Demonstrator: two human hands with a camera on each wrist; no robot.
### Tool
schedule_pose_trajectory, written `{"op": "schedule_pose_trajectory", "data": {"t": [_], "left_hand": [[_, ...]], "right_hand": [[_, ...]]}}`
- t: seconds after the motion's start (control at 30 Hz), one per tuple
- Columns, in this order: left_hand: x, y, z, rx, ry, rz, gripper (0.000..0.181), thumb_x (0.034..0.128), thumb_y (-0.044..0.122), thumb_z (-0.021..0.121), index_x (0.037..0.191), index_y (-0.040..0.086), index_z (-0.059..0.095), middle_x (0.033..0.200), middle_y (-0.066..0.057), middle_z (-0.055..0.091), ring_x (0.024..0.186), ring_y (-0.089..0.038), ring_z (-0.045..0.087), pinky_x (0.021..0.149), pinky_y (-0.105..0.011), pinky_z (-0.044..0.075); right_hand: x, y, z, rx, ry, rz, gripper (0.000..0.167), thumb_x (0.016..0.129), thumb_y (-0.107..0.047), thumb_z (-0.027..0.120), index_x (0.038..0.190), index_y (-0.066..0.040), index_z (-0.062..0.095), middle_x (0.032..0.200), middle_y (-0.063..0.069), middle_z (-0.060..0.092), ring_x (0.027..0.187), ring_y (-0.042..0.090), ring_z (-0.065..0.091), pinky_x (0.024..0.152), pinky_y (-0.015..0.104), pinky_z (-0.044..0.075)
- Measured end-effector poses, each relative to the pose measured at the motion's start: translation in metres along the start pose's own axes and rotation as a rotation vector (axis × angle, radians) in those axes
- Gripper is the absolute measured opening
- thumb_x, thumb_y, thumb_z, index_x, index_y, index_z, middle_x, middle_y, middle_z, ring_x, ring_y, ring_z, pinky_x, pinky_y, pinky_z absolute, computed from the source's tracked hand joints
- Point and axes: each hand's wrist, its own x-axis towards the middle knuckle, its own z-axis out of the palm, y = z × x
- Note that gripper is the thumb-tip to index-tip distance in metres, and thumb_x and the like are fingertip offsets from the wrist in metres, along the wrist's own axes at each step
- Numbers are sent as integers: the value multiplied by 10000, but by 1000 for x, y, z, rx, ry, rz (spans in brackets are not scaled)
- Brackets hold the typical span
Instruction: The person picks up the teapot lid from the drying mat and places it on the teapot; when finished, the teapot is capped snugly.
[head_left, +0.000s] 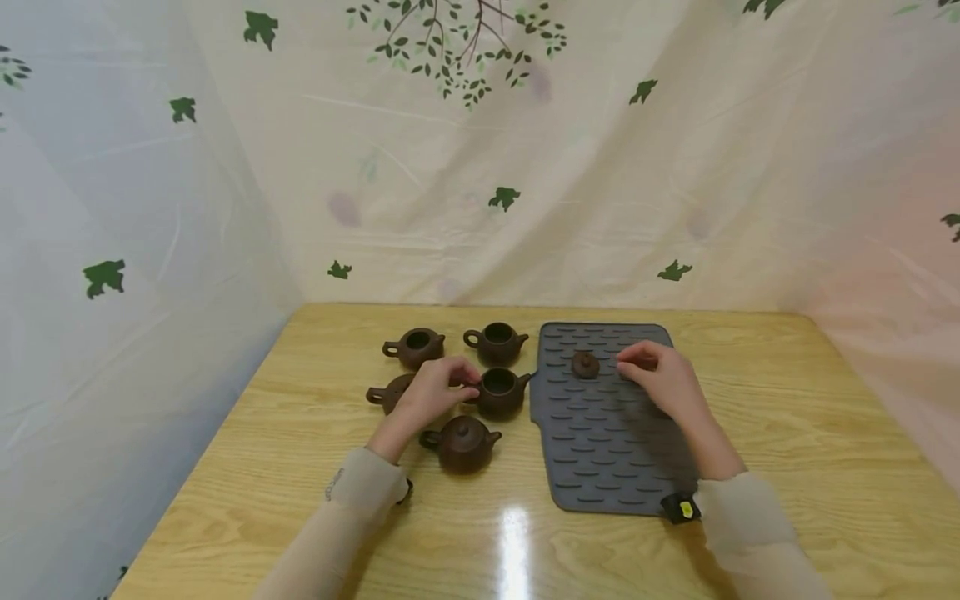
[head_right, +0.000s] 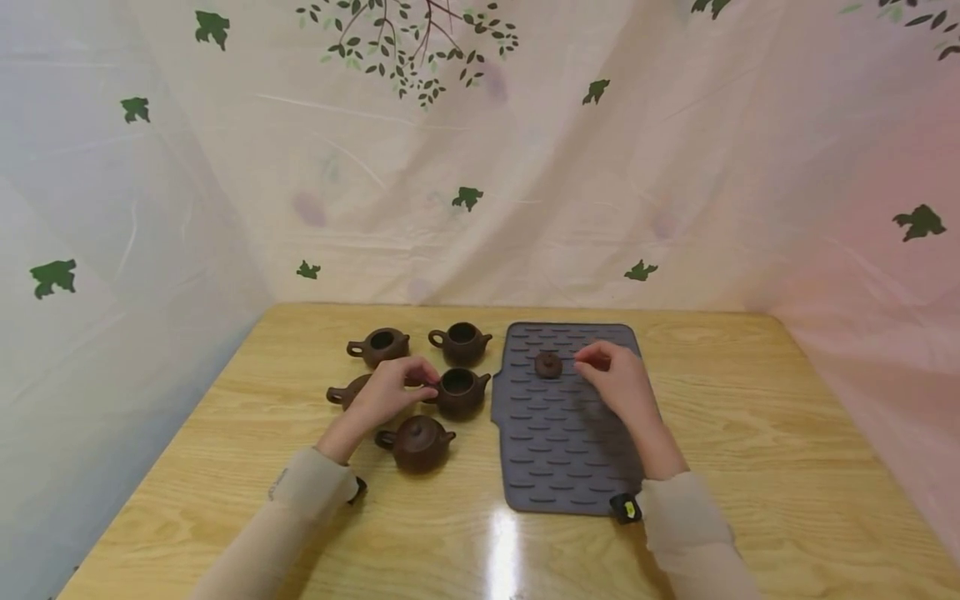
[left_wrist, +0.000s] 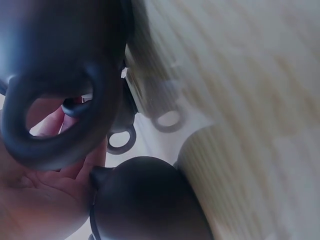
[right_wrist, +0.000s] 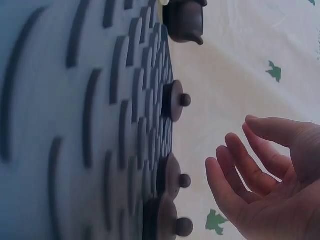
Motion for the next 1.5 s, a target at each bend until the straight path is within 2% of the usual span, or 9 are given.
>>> {"op": "schedule_pose_trajectory", "data": {"t": [0.23, 0.57, 0.8, 1.0, 1.2, 1.4, 1.5], "left_hand": [[0, 0, 0, 12, 6, 11, 103, 879, 108, 759, 964, 109, 701, 977, -40, 741, 942, -180, 717, 841, -325, 588], [1, 1, 2, 43, -4, -6, 108, 882, 121, 759, 970, 117, 695, 982, -38, 740, 936, -170, 713, 835, -316, 585], [0, 1, 3, 61, 1, -6, 105, 883, 126, 759, 964, 124, 691, 977, -31, 737, 927, -162, 710, 824, -309, 583], [0, 1, 4, 71, 13, -2, 101, 882, 125, 760, 955, 130, 689, 967, -17, 735, 914, -150, 706, 810, -303, 581], [1, 0, 5, 73, 9, -10, 97, 885, 132, 757, 955, 137, 690, 970, -18, 734, 916, -151, 703, 812, -309, 580], [0, 1, 5, 70, 14, -8, 94, 887, 132, 755, 953, 136, 688, 967, -14, 731, 913, -149, 702, 808, -309, 582], [0, 1, 5, 73, 18, 0, 97, 883, 129, 758, 950, 133, 688, 964, -16, 730, 909, -152, 702, 807, -310, 582]], "right_hand": [[-7, 14, -11, -21, 21, 26, 257, 988, -231, 637, 1141, -31, 691, 1151, 212, 695, 1053, 374, 645, 884, 509, 532], [-18, 31, -24, -70, 53, 35, 244, 982, -212, 643, 1125, -21, 695, 1144, 227, 695, 1030, 375, 641, 746, 308, 503], [-23, 40, -27, -84, 50, 56, 247, 963, -205, 672, 1105, -5, 697, 1111, 230, 706, 1027, 398, 646, 735, 306, 496], [-24, 51, -26, -107, 37, 57, 239, 953, -199, 681, 1086, -2, 707, 1072, 217, 721, 966, 351, 663, 737, 305, 490], [-27, 54, -27, -97, -5, 83, 251, 956, -192, 672, 1092, 16, 701, 1091, 235, 709, 1005, 388, 656, 753, 324, 508], [-29, 57, -28, -95, -73, 108, 277, 947, -189, 683, 1116, 31, 690, 1149, 272, 679, 1064, 457, 635, 789, 476, 558], [-29, 57, -28, -92, -96, 117, 280, 941, -173, 687, 1127, 35, 682, 1180, 288, 664, 1094, 475, 627, 799, 498, 562]]}}
